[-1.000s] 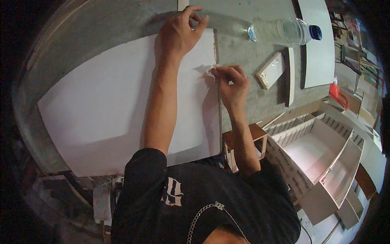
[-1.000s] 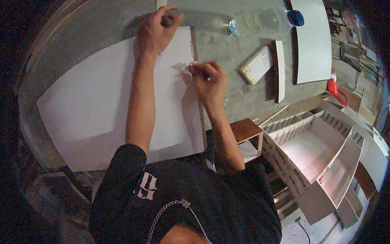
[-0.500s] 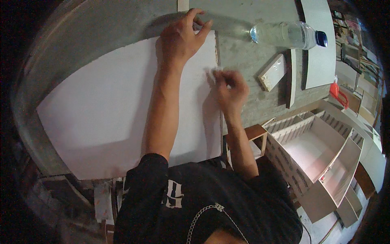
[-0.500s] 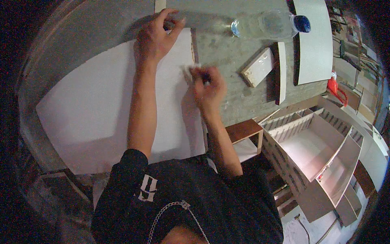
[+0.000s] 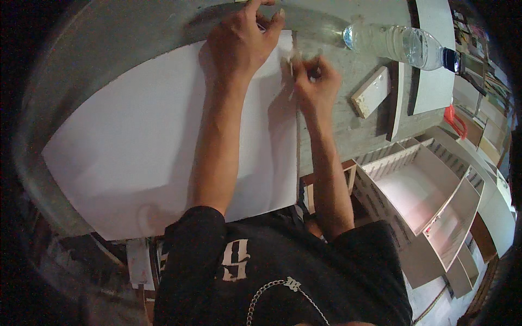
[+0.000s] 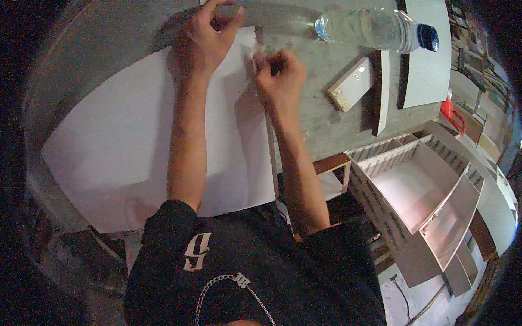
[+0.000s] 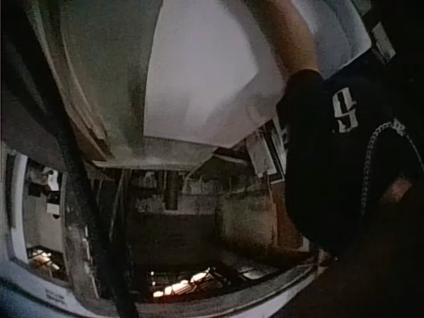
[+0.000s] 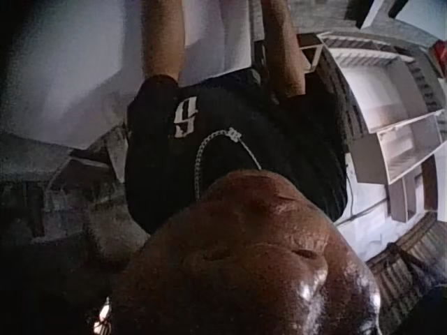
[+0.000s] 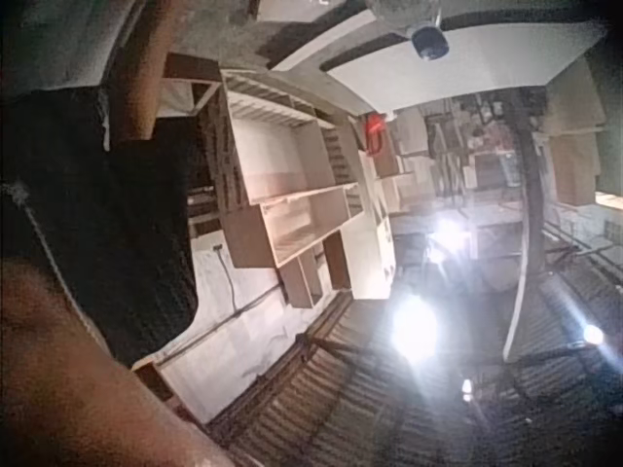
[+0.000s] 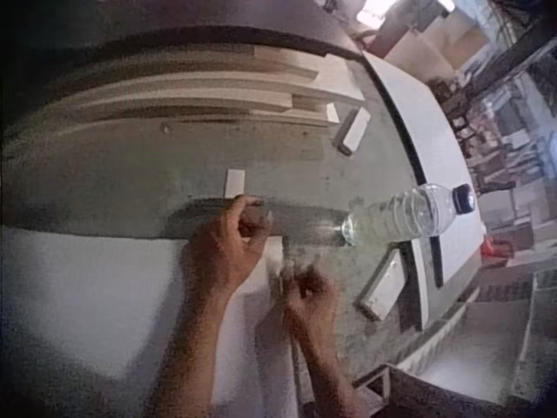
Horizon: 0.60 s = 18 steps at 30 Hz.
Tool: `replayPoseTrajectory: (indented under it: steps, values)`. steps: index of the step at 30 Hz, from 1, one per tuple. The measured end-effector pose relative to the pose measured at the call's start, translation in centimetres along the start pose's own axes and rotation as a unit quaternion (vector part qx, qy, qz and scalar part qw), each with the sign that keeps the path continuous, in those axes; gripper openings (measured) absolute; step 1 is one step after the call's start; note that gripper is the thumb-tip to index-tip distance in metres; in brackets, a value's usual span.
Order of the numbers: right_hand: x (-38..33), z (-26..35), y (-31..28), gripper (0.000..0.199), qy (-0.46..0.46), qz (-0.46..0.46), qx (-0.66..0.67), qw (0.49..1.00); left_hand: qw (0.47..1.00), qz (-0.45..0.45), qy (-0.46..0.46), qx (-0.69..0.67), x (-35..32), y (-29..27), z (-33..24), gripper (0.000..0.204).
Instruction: The person cleans the edge of a white board by hand using a small piece of cloth, moving it back and forth along the corner and edge.
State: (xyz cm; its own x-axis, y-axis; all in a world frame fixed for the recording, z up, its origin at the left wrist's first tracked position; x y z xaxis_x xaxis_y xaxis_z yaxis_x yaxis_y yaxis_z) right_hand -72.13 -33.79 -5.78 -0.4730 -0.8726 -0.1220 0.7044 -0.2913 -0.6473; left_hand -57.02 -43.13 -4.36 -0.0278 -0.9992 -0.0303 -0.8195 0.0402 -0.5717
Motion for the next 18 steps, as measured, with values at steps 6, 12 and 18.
replayPoseTrajectory:
  steps: [6,12,18]
  values:
    - [-0.2,1.3,0.6,0.028,-0.010,-0.007,-0.010,1.000,0.999,0.006,-0.024,0.022,0.1,-0.8,0.1,0.035]
    - [-3.0,-0.8,0.4,0.032,-0.031,-0.011,0.051,0.998,1.000,-0.009,-0.010,0.027,0.0,-1.0,0.2,0.033]
    - [1.9,2.1,0.5,0.033,-0.063,-0.003,0.016,0.998,0.997,0.004,-0.015,-0.070,0.4,0.0,0.0,0.037]
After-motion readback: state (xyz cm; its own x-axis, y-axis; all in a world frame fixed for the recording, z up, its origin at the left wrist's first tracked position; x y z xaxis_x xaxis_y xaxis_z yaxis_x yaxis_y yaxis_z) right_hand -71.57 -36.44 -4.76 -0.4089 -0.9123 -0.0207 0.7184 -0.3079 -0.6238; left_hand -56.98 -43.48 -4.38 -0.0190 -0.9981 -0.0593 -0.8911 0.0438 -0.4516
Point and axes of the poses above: each hand's wrist, its own x-axis towards the middle knuckle, its own y-axis out of the palm, z = x × y, the point moved 5 cm from there along x, towards the middle knuckle, and after that the axes turned 2 degrees about -x, right-handed, at the moved point
